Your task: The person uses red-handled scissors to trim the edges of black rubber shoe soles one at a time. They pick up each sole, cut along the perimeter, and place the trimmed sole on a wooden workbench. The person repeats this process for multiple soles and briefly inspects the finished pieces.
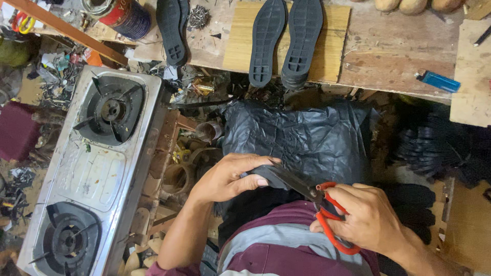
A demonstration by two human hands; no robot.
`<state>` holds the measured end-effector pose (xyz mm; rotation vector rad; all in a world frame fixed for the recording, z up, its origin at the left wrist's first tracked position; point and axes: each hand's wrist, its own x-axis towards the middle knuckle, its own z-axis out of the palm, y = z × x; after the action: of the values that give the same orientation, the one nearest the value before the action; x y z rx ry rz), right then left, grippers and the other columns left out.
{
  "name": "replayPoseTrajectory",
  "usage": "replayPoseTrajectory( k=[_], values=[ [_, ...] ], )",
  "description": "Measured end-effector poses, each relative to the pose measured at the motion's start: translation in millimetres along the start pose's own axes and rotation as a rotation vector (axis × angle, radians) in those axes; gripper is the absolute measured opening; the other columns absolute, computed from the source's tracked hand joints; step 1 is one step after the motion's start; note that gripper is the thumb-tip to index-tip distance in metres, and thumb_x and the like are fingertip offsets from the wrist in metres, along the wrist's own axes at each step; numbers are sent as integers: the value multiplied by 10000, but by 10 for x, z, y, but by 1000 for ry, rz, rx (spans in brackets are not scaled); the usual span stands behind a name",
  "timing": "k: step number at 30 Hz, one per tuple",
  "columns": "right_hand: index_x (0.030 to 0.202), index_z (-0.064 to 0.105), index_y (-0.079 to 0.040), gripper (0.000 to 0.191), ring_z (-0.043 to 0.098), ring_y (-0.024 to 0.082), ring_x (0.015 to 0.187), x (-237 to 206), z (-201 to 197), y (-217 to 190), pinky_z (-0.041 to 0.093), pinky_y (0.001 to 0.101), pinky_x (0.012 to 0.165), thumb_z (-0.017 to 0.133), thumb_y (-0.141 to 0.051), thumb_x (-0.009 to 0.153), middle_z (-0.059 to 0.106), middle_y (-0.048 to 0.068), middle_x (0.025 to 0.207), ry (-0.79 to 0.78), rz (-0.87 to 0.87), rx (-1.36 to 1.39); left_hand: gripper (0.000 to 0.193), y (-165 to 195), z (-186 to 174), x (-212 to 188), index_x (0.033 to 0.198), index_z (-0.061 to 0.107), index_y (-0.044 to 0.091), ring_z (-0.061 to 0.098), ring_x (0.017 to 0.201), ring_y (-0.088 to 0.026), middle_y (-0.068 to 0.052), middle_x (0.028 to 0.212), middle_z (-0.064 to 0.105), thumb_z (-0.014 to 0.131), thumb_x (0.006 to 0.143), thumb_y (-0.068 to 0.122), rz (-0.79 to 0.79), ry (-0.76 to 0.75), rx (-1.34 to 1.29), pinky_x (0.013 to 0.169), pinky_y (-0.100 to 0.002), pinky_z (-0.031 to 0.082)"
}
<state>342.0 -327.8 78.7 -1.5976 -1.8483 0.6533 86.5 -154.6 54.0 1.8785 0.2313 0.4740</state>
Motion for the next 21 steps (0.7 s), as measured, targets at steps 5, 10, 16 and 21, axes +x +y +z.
replayPoseTrajectory(
  k=[5,10,16,21],
  values=[
    [758,682,-41,484,645,275,501,-117,-40,107,501,377,477,928,-409,564,616,74,590,-41,-55,-1,435,115,-151,-23,1340,675,55,713,879,-345,-158,986,722,721,961,262,-85,-97,247,804,-381,552],
    [795,656,-50,487,675,286,597,-220,-11,224,521,362,534,909,-431,629,663,86,694,7,-44,-60,486,64,-167,-76,1407,611,50,671,955,-316,-165,1082,688,730,974,235,-61,17,206,858,-416,525],
    [846,675,-38,399,723,213,588,-212,170,265,537,335,508,880,-335,675,721,61,663,58,289,108,954,-262,132,-89,1572,379,39,524,1144,-238,-175,1291,480,873,825,367,31,307,-304,959,-368,426],
    [843,678,-24,431,690,291,601,-135,280,259,531,383,551,907,-321,631,694,96,711,160,159,-147,899,-459,395,34,1578,388,-10,639,880,-235,-138,1006,637,590,984,634,-155,528,-1149,797,-342,524]
  ],
)
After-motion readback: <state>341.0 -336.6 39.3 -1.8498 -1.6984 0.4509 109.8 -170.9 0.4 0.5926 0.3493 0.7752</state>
